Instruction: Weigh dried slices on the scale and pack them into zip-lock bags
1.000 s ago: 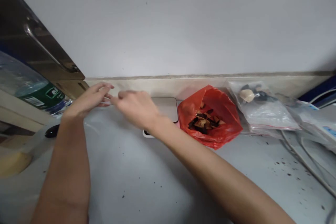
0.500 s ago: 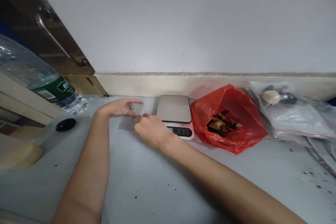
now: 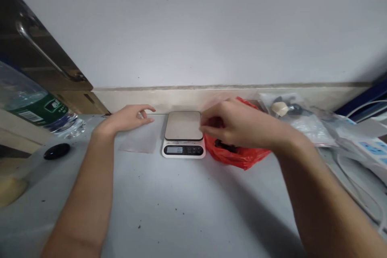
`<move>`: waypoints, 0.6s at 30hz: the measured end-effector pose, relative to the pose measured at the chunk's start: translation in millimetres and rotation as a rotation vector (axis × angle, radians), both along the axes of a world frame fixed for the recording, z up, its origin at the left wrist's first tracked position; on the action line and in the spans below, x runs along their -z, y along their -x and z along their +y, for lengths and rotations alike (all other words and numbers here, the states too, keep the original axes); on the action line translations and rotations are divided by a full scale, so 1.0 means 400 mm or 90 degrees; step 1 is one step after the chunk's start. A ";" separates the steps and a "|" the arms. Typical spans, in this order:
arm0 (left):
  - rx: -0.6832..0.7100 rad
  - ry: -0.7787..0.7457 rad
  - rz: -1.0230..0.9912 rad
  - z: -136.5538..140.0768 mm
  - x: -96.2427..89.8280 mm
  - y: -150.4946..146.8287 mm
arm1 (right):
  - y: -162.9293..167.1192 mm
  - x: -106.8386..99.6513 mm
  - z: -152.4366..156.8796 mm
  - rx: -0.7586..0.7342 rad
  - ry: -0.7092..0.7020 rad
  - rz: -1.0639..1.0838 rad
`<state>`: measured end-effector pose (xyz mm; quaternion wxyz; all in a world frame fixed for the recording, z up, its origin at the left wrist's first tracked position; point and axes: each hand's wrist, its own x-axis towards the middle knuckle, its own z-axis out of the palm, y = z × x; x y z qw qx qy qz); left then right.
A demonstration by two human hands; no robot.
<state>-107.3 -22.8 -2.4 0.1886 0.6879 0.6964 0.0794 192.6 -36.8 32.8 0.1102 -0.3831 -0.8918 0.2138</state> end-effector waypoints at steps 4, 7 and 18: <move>0.134 -0.078 -0.103 -0.028 -0.055 -0.126 | -0.093 0.005 0.034 0.150 0.098 -0.267; 0.283 -0.080 -0.154 -0.052 -0.060 -0.242 | -0.116 0.037 0.058 0.177 0.053 -0.203; 0.214 -0.157 -0.038 -0.023 0.001 -0.403 | -0.257 0.010 0.083 0.283 0.010 0.034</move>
